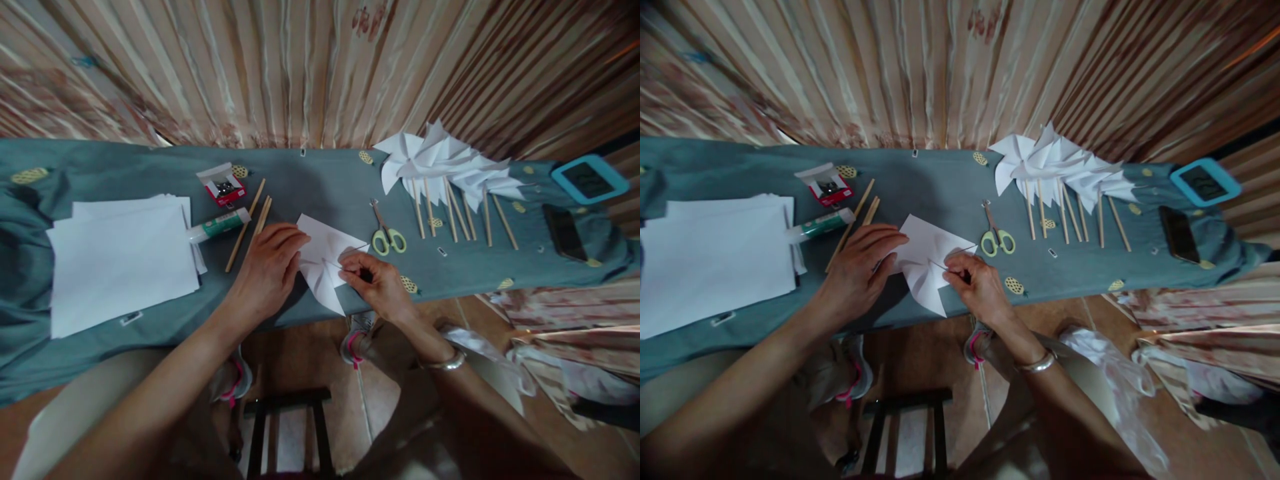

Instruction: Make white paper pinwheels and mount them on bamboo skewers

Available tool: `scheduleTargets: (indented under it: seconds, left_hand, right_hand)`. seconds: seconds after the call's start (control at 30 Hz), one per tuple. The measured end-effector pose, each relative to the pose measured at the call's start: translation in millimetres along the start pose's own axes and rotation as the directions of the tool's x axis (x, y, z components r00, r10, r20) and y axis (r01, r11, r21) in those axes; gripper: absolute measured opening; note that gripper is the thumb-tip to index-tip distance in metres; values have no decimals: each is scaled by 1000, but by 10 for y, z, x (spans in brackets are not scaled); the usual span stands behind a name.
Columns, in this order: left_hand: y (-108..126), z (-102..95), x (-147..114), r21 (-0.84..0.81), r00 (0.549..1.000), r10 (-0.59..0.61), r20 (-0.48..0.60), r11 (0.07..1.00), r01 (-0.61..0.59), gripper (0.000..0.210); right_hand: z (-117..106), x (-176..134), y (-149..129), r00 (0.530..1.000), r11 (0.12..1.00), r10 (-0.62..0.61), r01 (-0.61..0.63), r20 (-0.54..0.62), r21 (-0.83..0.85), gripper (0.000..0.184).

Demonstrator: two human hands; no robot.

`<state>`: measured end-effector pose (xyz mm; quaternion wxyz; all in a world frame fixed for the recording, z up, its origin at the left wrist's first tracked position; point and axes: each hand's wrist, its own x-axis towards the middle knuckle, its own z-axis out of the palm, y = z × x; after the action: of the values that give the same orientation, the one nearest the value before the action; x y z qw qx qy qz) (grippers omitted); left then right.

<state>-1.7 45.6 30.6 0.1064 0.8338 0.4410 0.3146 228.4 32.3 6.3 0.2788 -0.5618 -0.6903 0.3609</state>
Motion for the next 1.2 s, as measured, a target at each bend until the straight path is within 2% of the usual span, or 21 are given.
scheduleTargets:
  seconds: [0.67,0.97,1.07,1.2]
  left_hand:
    - [75,38,-29,-21,998,-12,60,1000,13,27]
    - [204,126,-94,-98,983,-17,184,995,36,38]
    - [248,171,-113,-77,969,-18,246,996,38,41]
    - [254,216,-129,-22,961,-30,276,999,38,46]
  right_hand:
    - [13,47,-67,1000,999,11,-12,-10,-52,10]
    - [12,55,-93,1000,997,12,-14,-26,-77,11]
    - [16,56,-96,1000,996,7,-10,-31,-90,11]
    - [13,55,-104,1000,995,9,-12,-26,-101,11]
